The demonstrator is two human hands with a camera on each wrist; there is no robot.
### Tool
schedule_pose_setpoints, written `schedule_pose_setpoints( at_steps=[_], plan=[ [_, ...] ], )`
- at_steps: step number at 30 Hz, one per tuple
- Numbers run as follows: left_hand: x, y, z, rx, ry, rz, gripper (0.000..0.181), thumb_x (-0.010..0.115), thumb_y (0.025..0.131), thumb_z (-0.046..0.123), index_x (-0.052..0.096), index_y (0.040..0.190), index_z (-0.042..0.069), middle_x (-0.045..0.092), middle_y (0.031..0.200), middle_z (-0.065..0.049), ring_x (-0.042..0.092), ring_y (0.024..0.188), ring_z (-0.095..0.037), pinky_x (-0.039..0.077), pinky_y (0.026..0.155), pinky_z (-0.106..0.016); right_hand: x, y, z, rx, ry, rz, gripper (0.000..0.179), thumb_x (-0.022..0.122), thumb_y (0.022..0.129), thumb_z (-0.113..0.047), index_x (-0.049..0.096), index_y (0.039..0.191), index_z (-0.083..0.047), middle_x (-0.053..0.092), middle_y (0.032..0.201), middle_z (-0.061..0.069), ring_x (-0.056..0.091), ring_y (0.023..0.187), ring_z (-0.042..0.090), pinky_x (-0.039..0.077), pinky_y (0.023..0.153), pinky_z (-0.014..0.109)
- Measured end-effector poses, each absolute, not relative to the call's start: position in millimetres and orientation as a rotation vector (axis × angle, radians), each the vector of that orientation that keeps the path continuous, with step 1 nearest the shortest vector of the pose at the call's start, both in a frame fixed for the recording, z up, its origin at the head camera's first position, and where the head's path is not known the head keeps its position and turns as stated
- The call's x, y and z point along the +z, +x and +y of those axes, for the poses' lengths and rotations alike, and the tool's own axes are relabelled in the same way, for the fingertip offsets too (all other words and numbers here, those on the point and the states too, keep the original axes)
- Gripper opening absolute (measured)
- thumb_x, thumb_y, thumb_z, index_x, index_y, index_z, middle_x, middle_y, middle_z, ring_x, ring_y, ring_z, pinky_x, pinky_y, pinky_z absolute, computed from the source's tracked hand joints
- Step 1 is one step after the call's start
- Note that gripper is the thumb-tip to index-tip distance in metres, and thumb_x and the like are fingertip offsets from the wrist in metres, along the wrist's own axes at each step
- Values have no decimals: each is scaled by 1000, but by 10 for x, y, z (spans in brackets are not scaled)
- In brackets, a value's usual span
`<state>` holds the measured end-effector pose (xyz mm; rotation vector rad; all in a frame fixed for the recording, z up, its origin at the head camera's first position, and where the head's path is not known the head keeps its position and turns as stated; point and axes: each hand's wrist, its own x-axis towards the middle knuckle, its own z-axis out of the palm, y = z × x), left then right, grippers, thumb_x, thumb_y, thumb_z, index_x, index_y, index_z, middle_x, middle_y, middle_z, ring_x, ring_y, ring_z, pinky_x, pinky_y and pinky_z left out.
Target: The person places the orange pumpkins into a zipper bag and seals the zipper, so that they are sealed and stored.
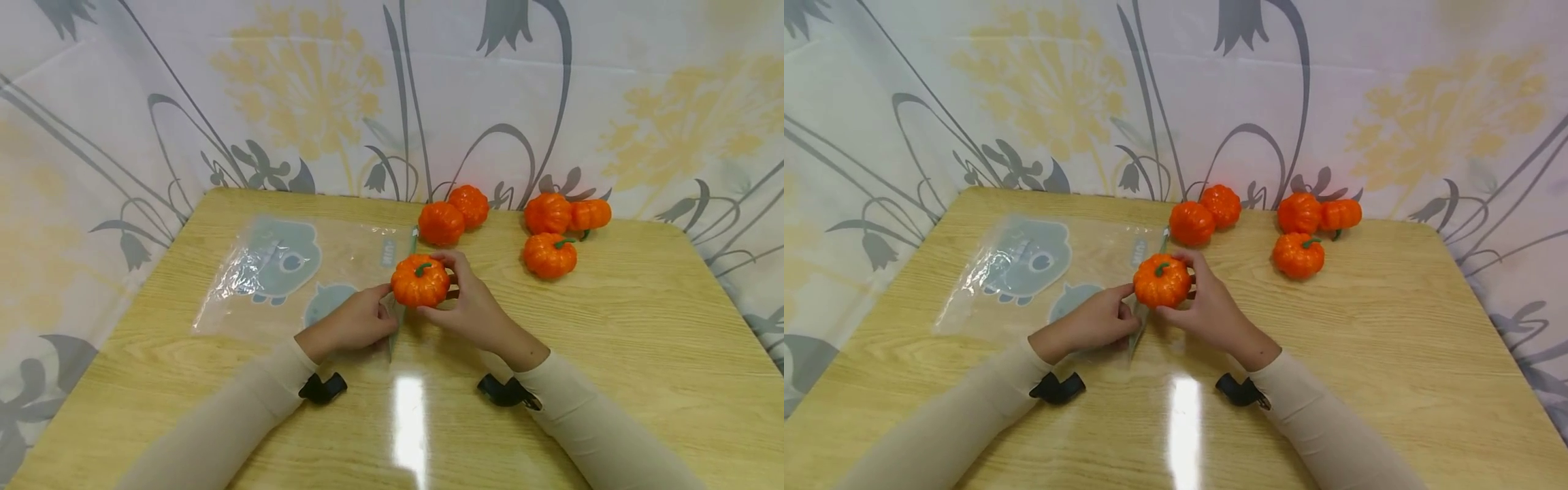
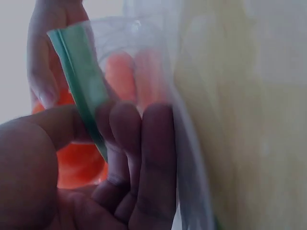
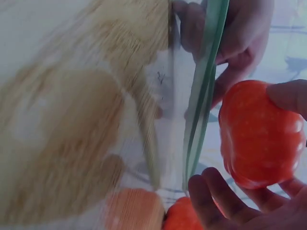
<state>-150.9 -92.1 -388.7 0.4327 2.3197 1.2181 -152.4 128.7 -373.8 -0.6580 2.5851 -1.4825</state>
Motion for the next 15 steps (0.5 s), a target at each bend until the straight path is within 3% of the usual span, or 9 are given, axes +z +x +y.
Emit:
schedule_pose_setpoints(
  at_steps=[8, 15],
  plan=[
    [-3921, -1431, -885, 1237, 396, 2306, 72, 61, 88, 9, 33, 153, 0, 59, 56, -2, 51, 43, -11, 39, 41, -21, -3787, -1516, 1287, -1463, -631, 2529, 80, 83, 81, -16, 32, 142, -9, 50, 138, 17, 61, 110, 31, 58, 87, 41],
    [-3985, -1456, -910, 1268, 423, 2320, 70, 61, 86, 7, 35, 151, -1, 61, 59, -1, 54, 46, -10, 43, 45, -23, -3793, -1548, 1301, -1408, -595, 2543, 80, 83, 82, -17, 33, 143, -10, 49, 139, 15, 60, 108, 31, 58, 88, 42]
  ],
)
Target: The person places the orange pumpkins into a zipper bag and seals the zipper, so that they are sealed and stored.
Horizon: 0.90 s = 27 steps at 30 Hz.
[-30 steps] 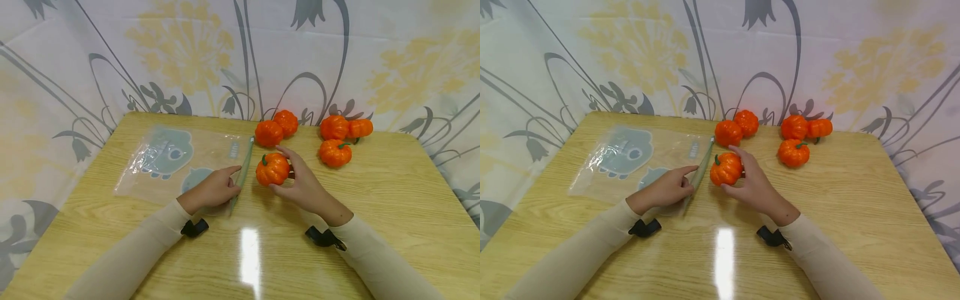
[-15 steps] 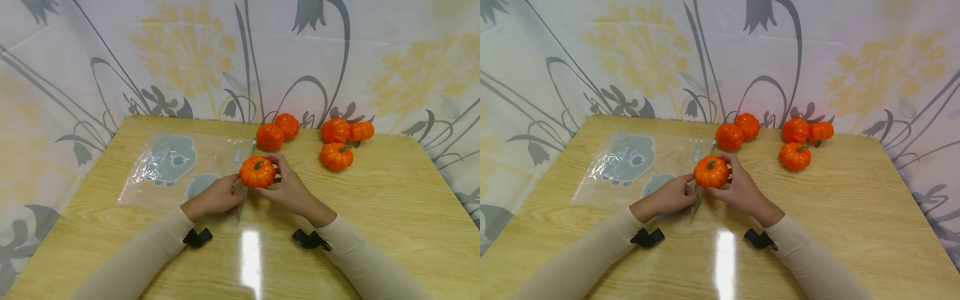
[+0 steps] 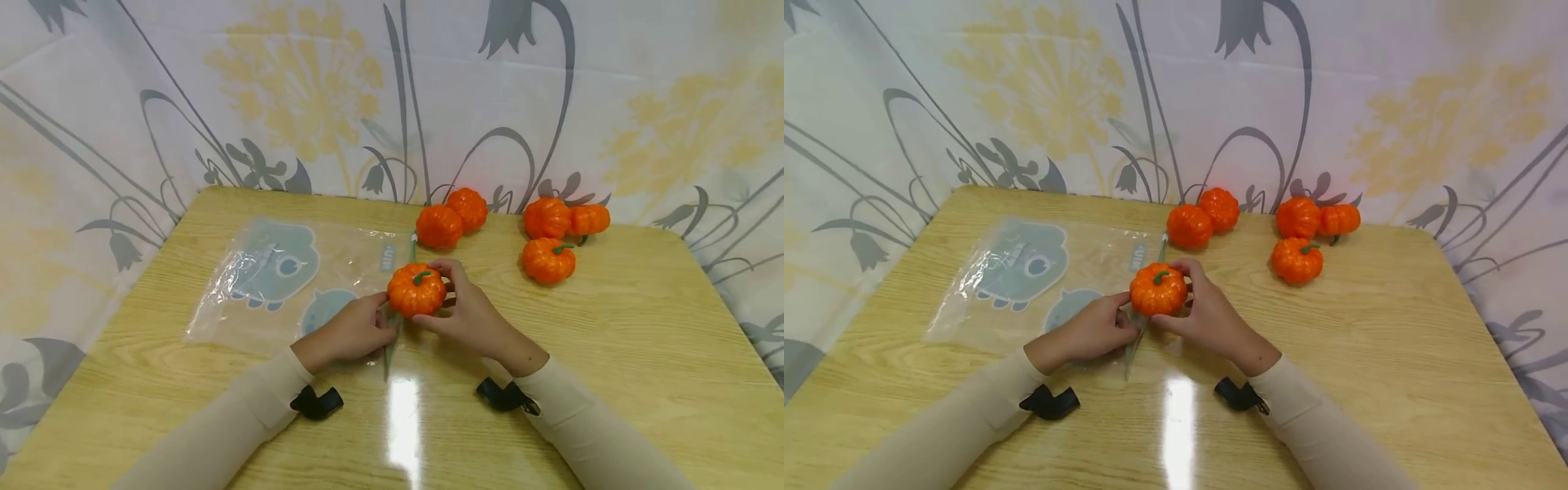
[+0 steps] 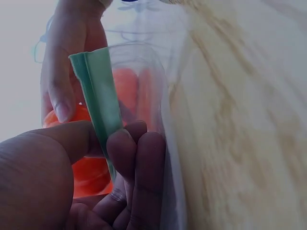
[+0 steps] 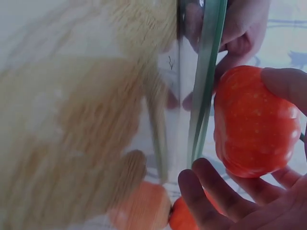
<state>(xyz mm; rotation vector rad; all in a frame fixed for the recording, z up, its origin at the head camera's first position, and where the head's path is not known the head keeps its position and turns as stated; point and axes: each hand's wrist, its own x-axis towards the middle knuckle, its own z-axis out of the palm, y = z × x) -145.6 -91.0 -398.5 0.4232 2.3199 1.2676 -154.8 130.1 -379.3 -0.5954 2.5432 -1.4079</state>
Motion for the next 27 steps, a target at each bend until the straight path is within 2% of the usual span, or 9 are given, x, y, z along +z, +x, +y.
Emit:
schedule_pose_setpoints(
  at_steps=[7, 10, 16, 22, 27],
  plan=[
    [-4007, -1482, -919, 1262, 431, 2331, 69, 63, 88, 8, 35, 151, -4, 65, 64, 0, 59, 48, -10, 49, 51, -26, -3810, -1585, 1328, -1349, -615, 2601, 80, 84, 81, -20, 35, 144, -9, 47, 141, 15, 61, 108, 30, 58, 88, 40],
    [-4001, -1489, -921, 1255, 426, 2346, 66, 64, 90, 10, 39, 149, -1, 66, 66, -1, 61, 49, -12, 50, 52, -27, -3822, -1602, 1326, -1352, -642, 2616, 81, 84, 80, -19, 37, 145, -8, 48, 140, 15, 62, 108, 30, 58, 87, 41],
    [-4004, -1493, -925, 1256, 411, 2334, 63, 64, 92, 13, 40, 149, 1, 63, 66, -3, 61, 49, -13, 48, 51, -27, -3828, -1594, 1341, -1353, -612, 2593, 80, 84, 81, -19, 38, 145, -9, 50, 139, 19, 64, 102, 30, 59, 83, 39],
    [-3989, -1511, -931, 1306, 400, 2320, 65, 62, 92, 12, 37, 151, 0, 60, 63, -2, 61, 48, -13, 46, 50, -26, -3806, -1596, 1363, -1339, -593, 2589, 79, 83, 82, -22, 37, 146, -12, 50, 138, 17, 64, 101, 28, 59, 84, 39],
    [-4000, -1500, -930, 1327, 406, 2314, 59, 60, 94, 12, 41, 149, 0, 55, 59, -1, 56, 43, -12, 44, 45, -25, -3838, -1589, 1383, -1336, -595, 2571, 78, 82, 83, -21, 37, 145, -11, 50, 138, 18, 64, 101, 27, 58, 86, 39]
  ],
)
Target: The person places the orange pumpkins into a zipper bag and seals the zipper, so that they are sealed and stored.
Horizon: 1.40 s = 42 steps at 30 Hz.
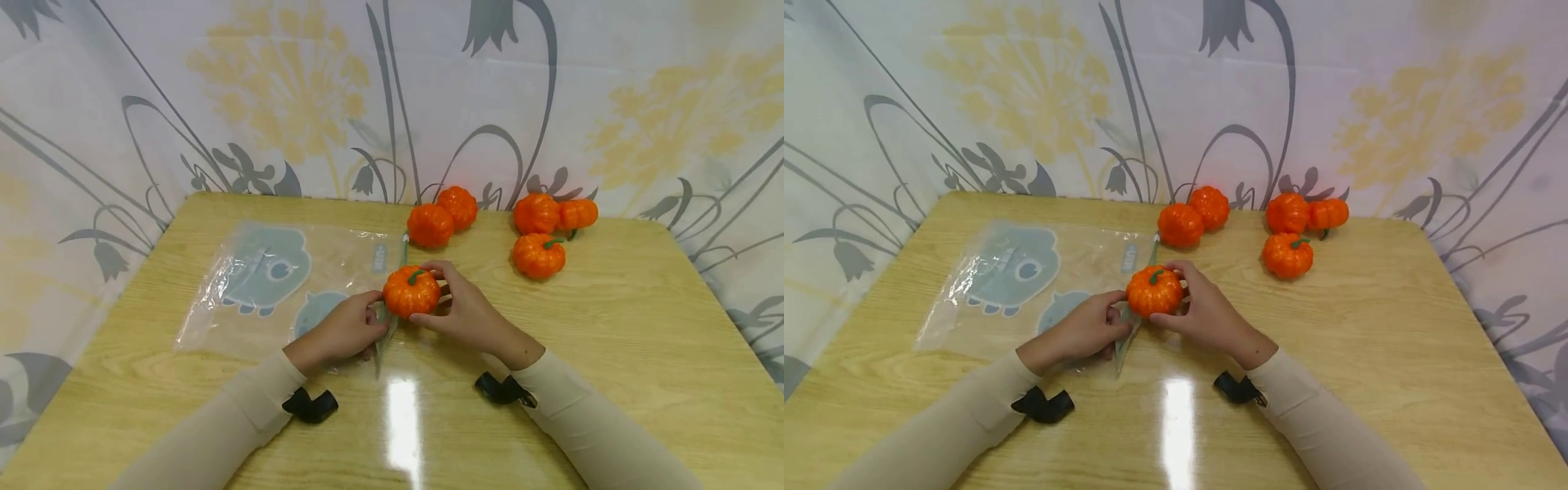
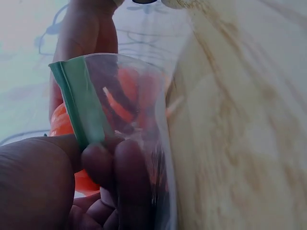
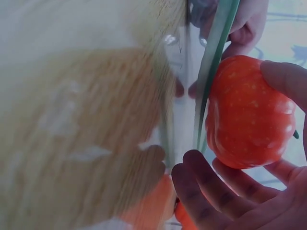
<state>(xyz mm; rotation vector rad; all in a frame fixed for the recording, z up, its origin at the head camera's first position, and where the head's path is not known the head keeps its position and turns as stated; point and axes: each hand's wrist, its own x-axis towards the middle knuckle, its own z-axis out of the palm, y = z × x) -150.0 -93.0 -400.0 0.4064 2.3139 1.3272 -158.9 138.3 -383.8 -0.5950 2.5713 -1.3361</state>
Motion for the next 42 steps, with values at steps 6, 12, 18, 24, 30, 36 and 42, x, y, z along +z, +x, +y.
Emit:
schedule_pose_setpoints(
  at_steps=[6, 12, 18, 24, 30, 36, 42],
  plan=[
    [-4020, -1518, -928, 1371, 378, 2348, 57, 56, 90, 6, 46, 146, 2, 51, 60, 1, 48, 39, -12, 42, 40, -25, -3827, -1593, 1403, -1273, -635, 2605, 77, 83, 82, -23, 38, 144, -12, 52, 137, 16, 63, 103, 28, 57, 87, 40],
    [-4007, -1505, -921, 1376, 378, 2392, 55, 54, 90, 6, 48, 144, 2, 50, 62, 1, 45, 42, -11, 40, 42, -24, -3819, -1592, 1406, -1223, -635, 2611, 77, 82, 83, -25, 37, 145, -12, 52, 139, 17, 63, 107, 30, 56, 91, 42],
    [-3954, -1500, -894, 1349, 461, 2551, 55, 58, 89, 7, 49, 143, -1, 50, 64, 2, 42, 54, -9, 35, 52, -21, -3820, -1605, 1406, -1230, -642, 2641, 77, 82, 82, -23, 38, 144, -11, 53, 138, 16, 63, 106, 29, 56, 90, 43],
    [-3918, -1470, -881, 1351, 423, 2571, 58, 59, 91, 11, 46, 147, 1, 52, 65, 2, 43, 54, -9, 36, 51, -21, -3844, -1610, 1408, -1221, -655, 2640, 76, 81, 83, -24, 39, 144, -10, 54, 138, 15, 64, 105, 29, 56, 89, 42],
    [-3931, -1475, -877, 1412, 459, 2570, 55, 57, 94, 14, 46, 147, 3, 52, 67, 1, 43, 56, -11, 38, 54, -23, -3864, -1616, 1410, -1219, -687, 2659, 73, 83, 82, -25, 44, 143, -12, 57, 136, 12, 65, 102, 26, 57, 86, 39],
    [-3951, -1455, -884, 1433, 502, 2550, 55, 55, 94, 12, 44, 147, -1, 54, 69, 1, 44, 57, -9, 40, 57, -22, -3895, -1597, 1413, -1190, -697, 2660, 76, 84, 81, -25, 44, 143, -12, 57, 137, 12, 64, 103, 25, 56, 87, 39],
    [-3943, -1443, -878, 1462, 520, 2538, 56, 57, 94, 14, 45, 146, -1, 55, 70, 1, 45, 58, -10, 40, 59, -22, -3911, -1599, 1419, -1196, -717, 2654, 77, 83, 81, -19, 40, 144, -13, 55, 140, 12, 64, 106, 27, 55, 91, 43]
  ],
)
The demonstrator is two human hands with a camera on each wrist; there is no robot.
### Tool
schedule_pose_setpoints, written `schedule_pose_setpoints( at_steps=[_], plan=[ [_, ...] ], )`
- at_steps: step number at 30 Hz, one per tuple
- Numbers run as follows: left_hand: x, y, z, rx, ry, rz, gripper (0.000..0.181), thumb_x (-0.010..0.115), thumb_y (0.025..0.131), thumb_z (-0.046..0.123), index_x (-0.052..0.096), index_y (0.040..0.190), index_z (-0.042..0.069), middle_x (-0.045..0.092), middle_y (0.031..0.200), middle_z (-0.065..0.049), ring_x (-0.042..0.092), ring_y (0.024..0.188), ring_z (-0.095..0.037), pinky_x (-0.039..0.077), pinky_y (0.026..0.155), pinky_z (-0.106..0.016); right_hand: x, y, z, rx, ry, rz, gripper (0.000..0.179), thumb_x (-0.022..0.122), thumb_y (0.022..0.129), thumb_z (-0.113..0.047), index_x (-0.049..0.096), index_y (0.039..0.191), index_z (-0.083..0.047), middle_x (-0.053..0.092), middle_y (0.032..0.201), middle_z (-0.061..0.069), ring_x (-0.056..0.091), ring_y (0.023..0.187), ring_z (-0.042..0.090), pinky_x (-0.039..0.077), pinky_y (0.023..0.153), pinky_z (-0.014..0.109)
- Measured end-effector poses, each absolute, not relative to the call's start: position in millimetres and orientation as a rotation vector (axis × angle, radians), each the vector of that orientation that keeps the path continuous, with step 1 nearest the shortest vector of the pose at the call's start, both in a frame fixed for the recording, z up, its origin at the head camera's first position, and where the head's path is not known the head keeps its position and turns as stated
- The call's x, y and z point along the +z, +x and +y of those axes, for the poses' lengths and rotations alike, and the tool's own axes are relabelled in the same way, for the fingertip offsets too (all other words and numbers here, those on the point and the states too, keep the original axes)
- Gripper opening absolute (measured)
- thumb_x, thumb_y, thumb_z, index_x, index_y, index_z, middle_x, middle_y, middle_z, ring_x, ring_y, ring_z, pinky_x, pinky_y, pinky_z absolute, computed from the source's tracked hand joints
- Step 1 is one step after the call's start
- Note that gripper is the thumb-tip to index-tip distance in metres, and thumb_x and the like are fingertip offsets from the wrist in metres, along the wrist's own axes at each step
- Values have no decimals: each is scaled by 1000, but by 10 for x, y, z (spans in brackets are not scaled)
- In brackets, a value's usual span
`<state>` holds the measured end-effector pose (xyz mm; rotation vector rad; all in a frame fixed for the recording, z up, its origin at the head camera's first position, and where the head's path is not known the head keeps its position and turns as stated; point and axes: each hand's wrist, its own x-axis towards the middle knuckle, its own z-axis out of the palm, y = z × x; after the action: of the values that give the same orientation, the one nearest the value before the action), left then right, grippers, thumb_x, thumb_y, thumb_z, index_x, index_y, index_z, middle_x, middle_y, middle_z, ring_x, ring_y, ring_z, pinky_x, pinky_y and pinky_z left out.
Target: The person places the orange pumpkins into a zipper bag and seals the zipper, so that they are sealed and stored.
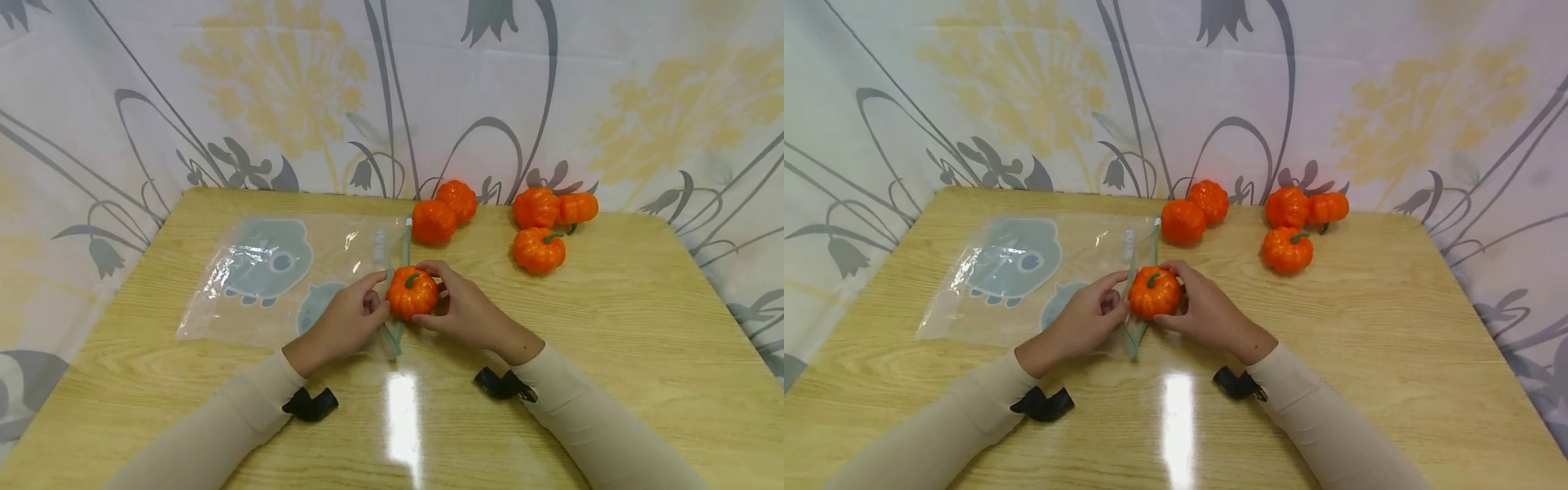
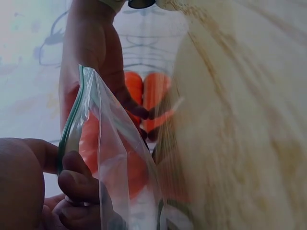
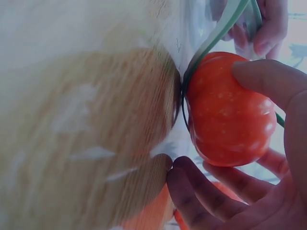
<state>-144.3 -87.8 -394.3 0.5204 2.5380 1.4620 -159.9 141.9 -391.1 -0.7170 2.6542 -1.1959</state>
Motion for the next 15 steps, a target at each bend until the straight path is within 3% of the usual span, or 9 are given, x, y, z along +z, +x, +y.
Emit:
schedule_pose_setpoints(
  at_steps=[15],
  plan=[
    [-3921, -1419, -881, 1507, 601, 2508, 57, 59, 95, 13, 43, 148, 1, 58, 75, 0, 47, 61, -9, 42, 59, -21, -3901, -1582, 1409, -1214, -706, 2585, 77, 81, 83, -15, 35, 144, -6, 50, 146, 19, 61, 118, 31, 54, 97, 45]
  ],
)
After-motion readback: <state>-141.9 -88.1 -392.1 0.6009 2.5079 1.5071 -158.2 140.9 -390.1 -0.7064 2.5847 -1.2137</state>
